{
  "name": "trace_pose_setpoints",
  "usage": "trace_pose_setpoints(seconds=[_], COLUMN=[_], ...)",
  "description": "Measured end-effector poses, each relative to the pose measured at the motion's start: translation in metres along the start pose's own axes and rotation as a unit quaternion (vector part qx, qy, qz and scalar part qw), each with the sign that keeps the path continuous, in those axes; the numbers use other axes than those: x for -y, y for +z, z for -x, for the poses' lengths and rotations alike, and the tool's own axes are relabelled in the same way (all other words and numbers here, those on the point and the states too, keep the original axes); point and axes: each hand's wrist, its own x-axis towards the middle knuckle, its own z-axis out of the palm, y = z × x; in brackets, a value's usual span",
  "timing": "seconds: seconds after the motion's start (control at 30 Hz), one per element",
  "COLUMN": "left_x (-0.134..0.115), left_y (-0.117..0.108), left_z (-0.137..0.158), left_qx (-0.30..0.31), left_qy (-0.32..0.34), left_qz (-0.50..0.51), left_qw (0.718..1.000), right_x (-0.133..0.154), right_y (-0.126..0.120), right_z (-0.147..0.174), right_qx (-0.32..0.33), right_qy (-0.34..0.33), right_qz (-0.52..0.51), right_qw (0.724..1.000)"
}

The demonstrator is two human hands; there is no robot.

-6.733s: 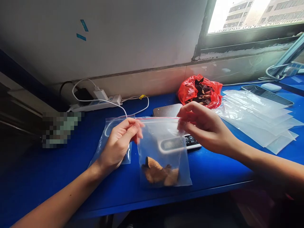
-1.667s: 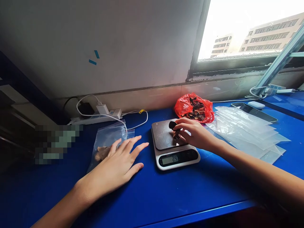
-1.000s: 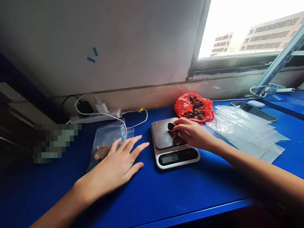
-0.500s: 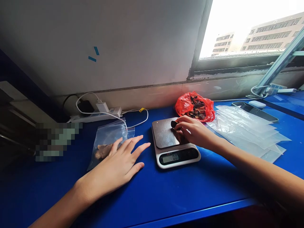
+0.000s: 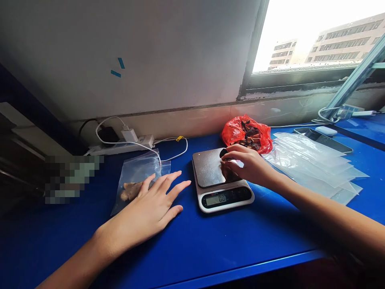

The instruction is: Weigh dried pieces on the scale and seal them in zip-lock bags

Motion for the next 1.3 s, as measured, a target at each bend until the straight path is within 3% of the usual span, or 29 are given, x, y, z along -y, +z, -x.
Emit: trace_pose_setpoints(seconds=[0.3,0.93,1.3], left_x=[0.000,0.000,-0.001], left_y=[0.001,0.003,0.001], left_z=[0.001,0.001,0.001], left_qx=[-0.008,-0.005,-0.003], left_qy=[0.005,0.005,0.001], left_qz=[0.005,0.002,0.006], left_qw=[1.000,1.000,1.000], right_x=[0.000,-0.002,0.008], right_y=[0.000,0.002,-0.005], right_z=[0.000,0.002,-0.001], right_qx=[-0.039,-0.058,-0.040], right_qy=[0.002,0.001,0.010], right_qz=[0.004,0.012,-0.061], right_qw=[0.999,0.998,0.997])
